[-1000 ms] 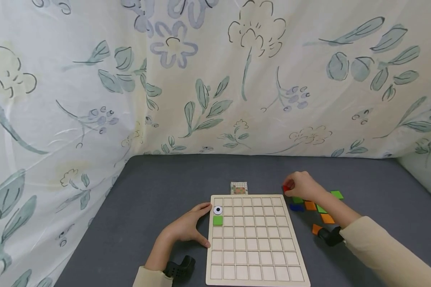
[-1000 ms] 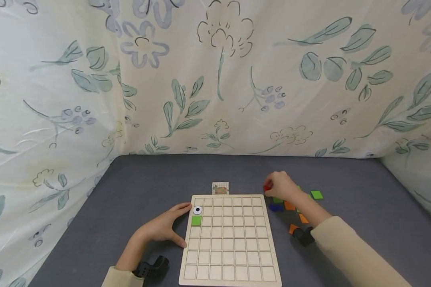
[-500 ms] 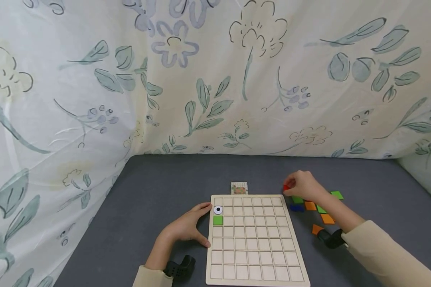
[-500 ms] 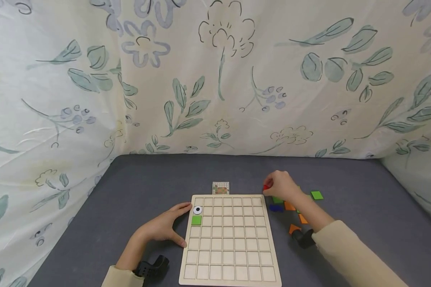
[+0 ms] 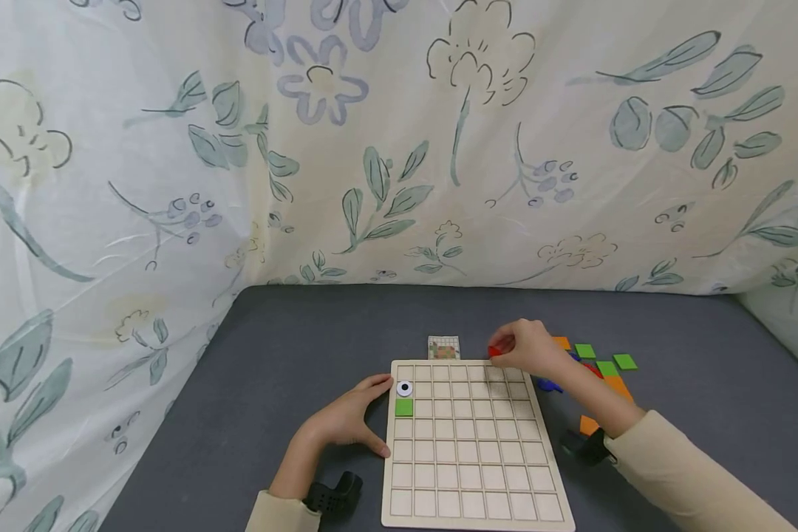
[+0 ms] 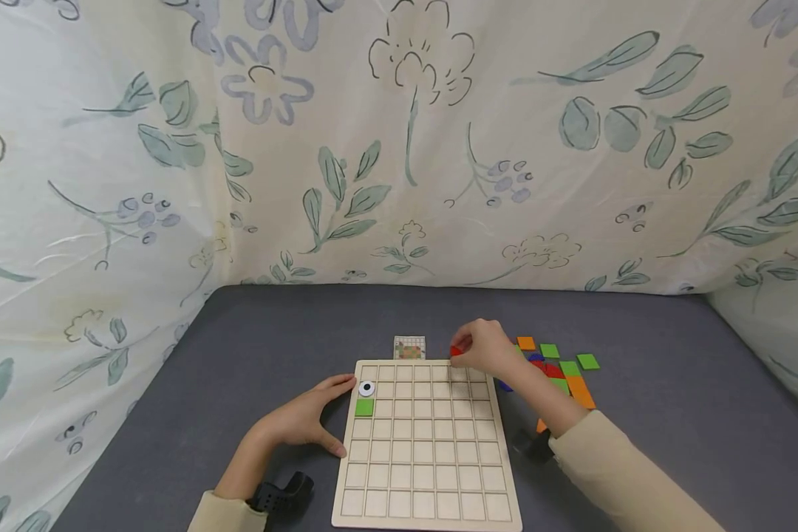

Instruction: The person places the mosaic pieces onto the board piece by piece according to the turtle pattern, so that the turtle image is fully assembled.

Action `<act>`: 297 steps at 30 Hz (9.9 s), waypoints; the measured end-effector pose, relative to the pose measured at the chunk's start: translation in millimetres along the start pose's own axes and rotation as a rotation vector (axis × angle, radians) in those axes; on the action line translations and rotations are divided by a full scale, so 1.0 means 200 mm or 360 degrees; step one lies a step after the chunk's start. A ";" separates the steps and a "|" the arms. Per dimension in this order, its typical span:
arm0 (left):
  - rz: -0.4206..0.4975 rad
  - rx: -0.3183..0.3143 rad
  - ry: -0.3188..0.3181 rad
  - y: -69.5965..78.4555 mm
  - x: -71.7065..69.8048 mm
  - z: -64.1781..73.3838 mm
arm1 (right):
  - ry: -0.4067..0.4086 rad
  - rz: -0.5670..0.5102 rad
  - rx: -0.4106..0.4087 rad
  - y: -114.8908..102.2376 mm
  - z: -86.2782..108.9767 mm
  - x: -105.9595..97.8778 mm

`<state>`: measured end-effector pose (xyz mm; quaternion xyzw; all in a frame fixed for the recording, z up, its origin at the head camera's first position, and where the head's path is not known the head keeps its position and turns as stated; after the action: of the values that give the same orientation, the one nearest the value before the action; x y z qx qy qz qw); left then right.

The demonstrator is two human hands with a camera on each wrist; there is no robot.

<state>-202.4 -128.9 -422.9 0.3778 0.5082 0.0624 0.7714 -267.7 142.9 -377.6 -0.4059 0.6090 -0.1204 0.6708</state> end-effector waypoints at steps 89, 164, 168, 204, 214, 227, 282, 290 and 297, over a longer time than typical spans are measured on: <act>-0.0012 -0.0006 0.0008 0.00 0.02 0.01 | -0.0105 -0.0631 0.0172 0.19 0.26 -0.13; -0.0015 -0.0040 0.0014 0.02 0.06 0.05 | 0.0144 -0.0007 0.0154 0.40 0.45 -0.40; -0.0010 -0.0032 0.0023 0.03 0.05 0.05 | 0.0135 -0.0029 0.0084 0.35 0.43 -0.39; -0.0019 -0.0019 0.0033 0.05 0.07 0.07 | -0.0249 -0.0399 -0.0323 -0.19 0.10 0.29; -0.0016 -0.0012 0.0006 0.03 0.05 0.06 | -0.0282 -0.0376 -0.0341 -0.27 0.07 0.43; -0.0012 -0.0024 -0.0007 0.03 0.02 0.05 | -0.0309 -0.0292 -0.0402 -0.33 0.03 0.48; -0.0029 0.0019 0.0012 0.00 0.03 0.03 | -0.0223 -0.0535 -0.0238 -0.05 0.16 0.05; -0.0015 0.0005 -0.0011 0.00 0.02 0.03 | -0.0015 -0.0432 -0.0146 0.14 0.26 -0.11; 0.0009 0.0001 -0.0044 0.01 0.01 0.03 | 0.0084 -0.0309 -0.0020 0.27 0.31 -0.22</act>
<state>-195.4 -129.1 -422.4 0.3803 0.4964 0.0593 0.7781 -238.2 231.1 -387.3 -0.4639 0.5850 -0.1915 0.6371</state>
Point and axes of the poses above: each hand's wrist, its own z-axis away from the middle knuckle, its own x-axis out of the palm, y = z × x, the point moved 5 cm from there along -z, towards the middle knuckle, and after that the axes turned 6 degrees about -z, right-handed, at the moved point
